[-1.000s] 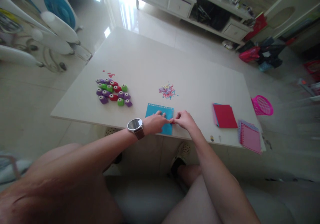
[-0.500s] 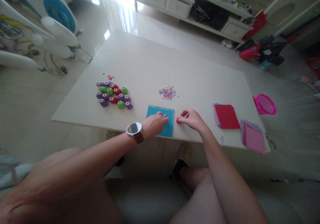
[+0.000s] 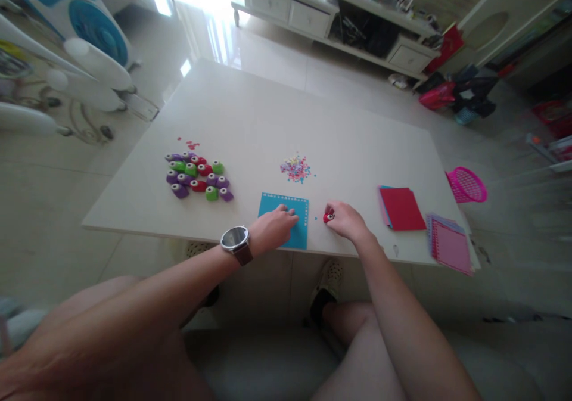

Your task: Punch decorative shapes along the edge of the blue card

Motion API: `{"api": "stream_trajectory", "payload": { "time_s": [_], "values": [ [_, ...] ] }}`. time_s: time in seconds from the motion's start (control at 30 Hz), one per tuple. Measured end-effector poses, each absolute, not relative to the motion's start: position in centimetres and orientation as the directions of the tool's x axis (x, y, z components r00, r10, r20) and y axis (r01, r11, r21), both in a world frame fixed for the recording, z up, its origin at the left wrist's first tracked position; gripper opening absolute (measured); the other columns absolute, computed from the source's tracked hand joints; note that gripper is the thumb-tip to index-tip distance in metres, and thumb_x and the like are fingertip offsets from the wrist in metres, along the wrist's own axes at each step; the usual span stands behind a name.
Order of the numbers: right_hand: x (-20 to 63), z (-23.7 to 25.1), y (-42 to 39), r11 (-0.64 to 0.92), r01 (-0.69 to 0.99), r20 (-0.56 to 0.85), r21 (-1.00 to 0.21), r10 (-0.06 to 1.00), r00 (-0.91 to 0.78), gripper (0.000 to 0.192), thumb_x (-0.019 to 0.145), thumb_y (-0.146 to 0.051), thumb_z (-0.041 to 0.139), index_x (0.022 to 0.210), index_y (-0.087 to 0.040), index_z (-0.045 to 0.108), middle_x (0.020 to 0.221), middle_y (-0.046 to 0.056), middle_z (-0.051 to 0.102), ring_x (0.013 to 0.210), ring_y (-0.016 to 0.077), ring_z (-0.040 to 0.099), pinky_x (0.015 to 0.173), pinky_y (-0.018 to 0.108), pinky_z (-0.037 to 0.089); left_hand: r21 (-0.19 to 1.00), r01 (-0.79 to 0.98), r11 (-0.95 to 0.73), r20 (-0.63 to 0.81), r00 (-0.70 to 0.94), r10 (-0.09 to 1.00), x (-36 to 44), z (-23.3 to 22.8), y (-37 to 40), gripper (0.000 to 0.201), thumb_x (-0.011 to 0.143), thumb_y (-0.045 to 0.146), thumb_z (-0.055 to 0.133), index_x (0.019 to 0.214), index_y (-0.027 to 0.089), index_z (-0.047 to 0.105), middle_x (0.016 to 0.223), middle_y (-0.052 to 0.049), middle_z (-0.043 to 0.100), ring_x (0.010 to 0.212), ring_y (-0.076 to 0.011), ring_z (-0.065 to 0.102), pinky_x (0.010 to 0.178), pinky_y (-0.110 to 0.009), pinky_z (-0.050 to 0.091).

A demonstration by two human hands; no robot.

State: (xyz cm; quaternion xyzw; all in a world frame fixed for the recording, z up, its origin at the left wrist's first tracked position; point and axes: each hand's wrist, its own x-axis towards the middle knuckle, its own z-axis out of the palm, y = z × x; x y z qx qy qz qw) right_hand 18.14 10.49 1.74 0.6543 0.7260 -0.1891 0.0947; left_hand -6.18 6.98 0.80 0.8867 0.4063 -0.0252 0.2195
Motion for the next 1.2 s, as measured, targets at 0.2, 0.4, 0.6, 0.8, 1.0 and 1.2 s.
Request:
{"api": "stream_trajectory", "payload": {
  "time_s": [0.2,0.4,0.6,0.8,1.0,1.2],
  "values": [
    [17.6,1.5,10.5,0.153,0.898,-0.351,-0.412,0.883,-0.312,0.028,0.075,-0.001,0.062,0.095,-0.02,0.069,0.096,0.004,0.076,0.088,0.0177,0.067,0.08,0.026,0.048,0.349,0.739,-0.576,-0.227,0.663,0.714,-5.9,0.8,6.9,0.023,0.094,0.009,0.054,0.109,0.013,0.071,0.124,-0.016,0.071,0.118,-0.0307,0.062,0.087,-0.037,0.055],
    [16.9,1.9,10.3,0.16,0.928,-0.416,-0.337,0.859,-0.299,0.03,0.077,-0.003,0.059,0.095,-0.023,0.073,0.094,0.002,0.077,0.091,0.0207,0.069,0.092,0.035,0.046,0.352,0.735,-0.579,-0.203,0.664,0.72,-5.9,0.5,6.8,0.021,0.094,0.009,0.056,0.108,0.013,0.071,0.124,-0.017,0.07,0.117,-0.03,0.062,0.085,-0.036,0.056],
    [17.0,1.0,10.6,0.155,0.89,-0.227,-0.43,0.935,-0.272,0.055,0.08,-0.008,0.06,0.133,-0.021,0.063,0.139,0.012,0.07,0.13,0.0287,0.063,0.112,0.047,0.044,0.358,0.739,-0.571,-0.209,0.66,0.722,-5.9,0.2,6.9,0.023,0.094,0.01,0.057,0.111,0.013,0.071,0.129,-0.016,0.069,0.12,-0.0302,0.062,0.085,-0.036,0.056],
    [17.2,0.6,10.5,0.172,0.918,-0.239,-0.357,0.933,-0.268,0.04,0.084,-0.01,0.058,0.121,-0.022,0.069,0.134,0.011,0.072,0.128,0.0311,0.063,0.108,0.05,0.046,0.349,0.744,-0.569,-0.231,0.657,0.717,-5.8,0.9,6.8,0.023,0.094,0.009,0.056,0.111,0.013,0.072,0.128,-0.017,0.069,0.12,-0.0301,0.062,0.084,-0.036,0.057],
    [17.5,-0.1,10.8,0.19,0.898,-0.224,-0.398,0.929,-0.296,0.032,0.084,-0.01,0.058,0.112,-0.02,0.069,0.12,0.012,0.074,0.116,0.0291,0.067,0.103,0.046,0.05,0.359,0.748,-0.559,-0.246,0.653,0.716,-5.7,1.3,6.8,0.024,0.095,0.008,0.055,0.11,0.013,0.072,0.127,-0.017,0.069,0.123,-0.0316,0.061,0.086,-0.038,0.059],
    [16.5,-1.4,12.3,0.122,0.807,-0.207,-0.578,0.935,-0.289,0.035,0.083,-0.01,0.059,0.114,-0.021,0.067,0.118,0.009,0.075,0.114,0.025,0.069,0.105,0.043,0.052,0.37,0.759,-0.536,-0.275,0.64,0.717,-5.3,1.5,6.5,0.025,0.095,0.01,0.053,0.113,0.013,0.071,0.131,-0.019,0.065,0.128,-0.0362,0.058,0.089,-0.045,0.062]
  ]
}}
